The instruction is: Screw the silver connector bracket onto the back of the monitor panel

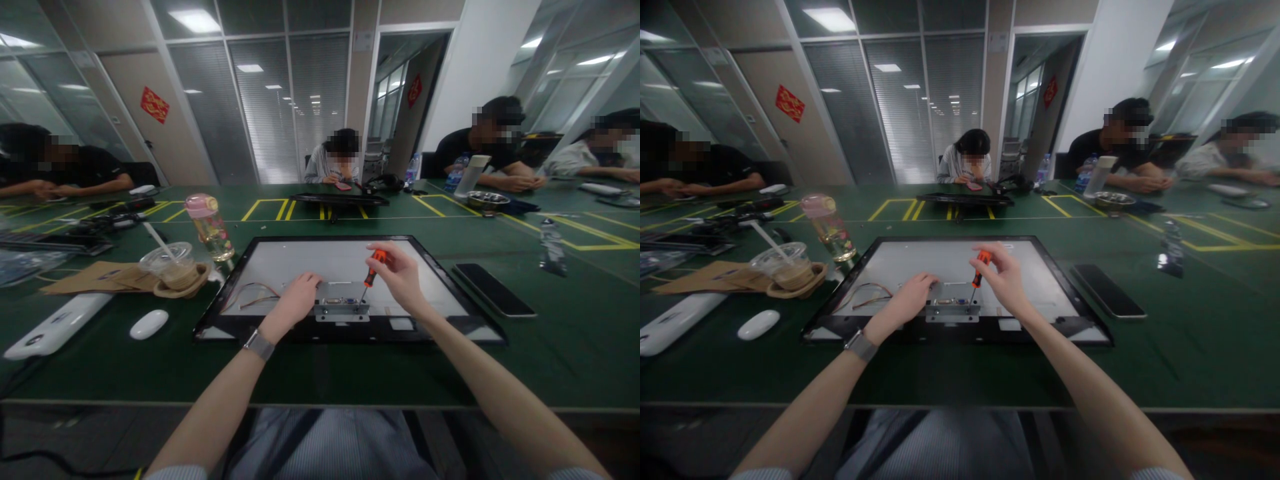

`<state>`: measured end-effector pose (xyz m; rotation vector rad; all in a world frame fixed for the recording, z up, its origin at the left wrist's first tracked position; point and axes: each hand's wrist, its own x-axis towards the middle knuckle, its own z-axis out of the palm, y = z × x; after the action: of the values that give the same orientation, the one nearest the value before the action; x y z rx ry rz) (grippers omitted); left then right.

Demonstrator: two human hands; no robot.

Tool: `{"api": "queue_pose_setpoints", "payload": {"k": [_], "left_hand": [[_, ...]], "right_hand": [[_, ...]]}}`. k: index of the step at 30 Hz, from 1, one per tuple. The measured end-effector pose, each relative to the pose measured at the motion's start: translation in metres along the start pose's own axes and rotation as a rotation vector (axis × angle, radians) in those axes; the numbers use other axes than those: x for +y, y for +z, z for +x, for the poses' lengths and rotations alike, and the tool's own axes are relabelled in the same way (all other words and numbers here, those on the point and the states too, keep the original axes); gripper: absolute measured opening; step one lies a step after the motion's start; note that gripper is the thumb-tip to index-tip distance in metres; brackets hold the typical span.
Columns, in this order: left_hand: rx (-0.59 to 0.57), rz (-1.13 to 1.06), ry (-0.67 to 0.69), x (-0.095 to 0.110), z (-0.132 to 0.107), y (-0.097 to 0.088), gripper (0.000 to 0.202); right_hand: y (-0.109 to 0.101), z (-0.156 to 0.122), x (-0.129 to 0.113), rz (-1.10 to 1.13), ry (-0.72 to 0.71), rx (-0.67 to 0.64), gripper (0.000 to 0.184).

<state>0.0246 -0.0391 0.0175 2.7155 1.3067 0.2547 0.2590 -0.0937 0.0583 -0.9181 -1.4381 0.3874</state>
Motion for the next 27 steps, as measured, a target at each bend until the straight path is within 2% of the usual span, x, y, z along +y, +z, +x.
{"api": "queue_pose_setpoints", "payload": {"k": [2,8,14,16,22,27], "left_hand": [[0.004,0.0,0.004,-0.0011,0.0004,0.0012,0.043],[-0.002,-0.005,-0.01,-0.0006,-0.0001,0.0004,0.043],[-0.006,-0.006,-0.01,0.0004,-0.0002,-0.0003,0.042],[-0.004,-0.011,-0.014,0.0009,-0.0003,-0.0012,0.041],[-0.021,-0.015,-0.02,0.0039,-0.002,-0.0051,0.042],[-0.013,-0.012,-0.011,0.0024,-0.0017,-0.0035,0.042]], "right_hand": [[-0.0006,0.0001,0.0024,-0.017,-0.017,0.018,0.012],[0.0006,-0.0046,0.0017,0.104,0.057,-0.06,0.029],[0.0001,-0.0025,0.0049,-0.023,-0.046,0.027,0.016],[-0.0009,-0.0018,0.0035,-0.025,-0.053,0.013,0.012],[0.002,-0.0041,-0.0027,0.065,0.042,-0.08,0.029],[0.0013,-0.0023,0.004,-0.082,-0.042,0.004,0.016]]}}
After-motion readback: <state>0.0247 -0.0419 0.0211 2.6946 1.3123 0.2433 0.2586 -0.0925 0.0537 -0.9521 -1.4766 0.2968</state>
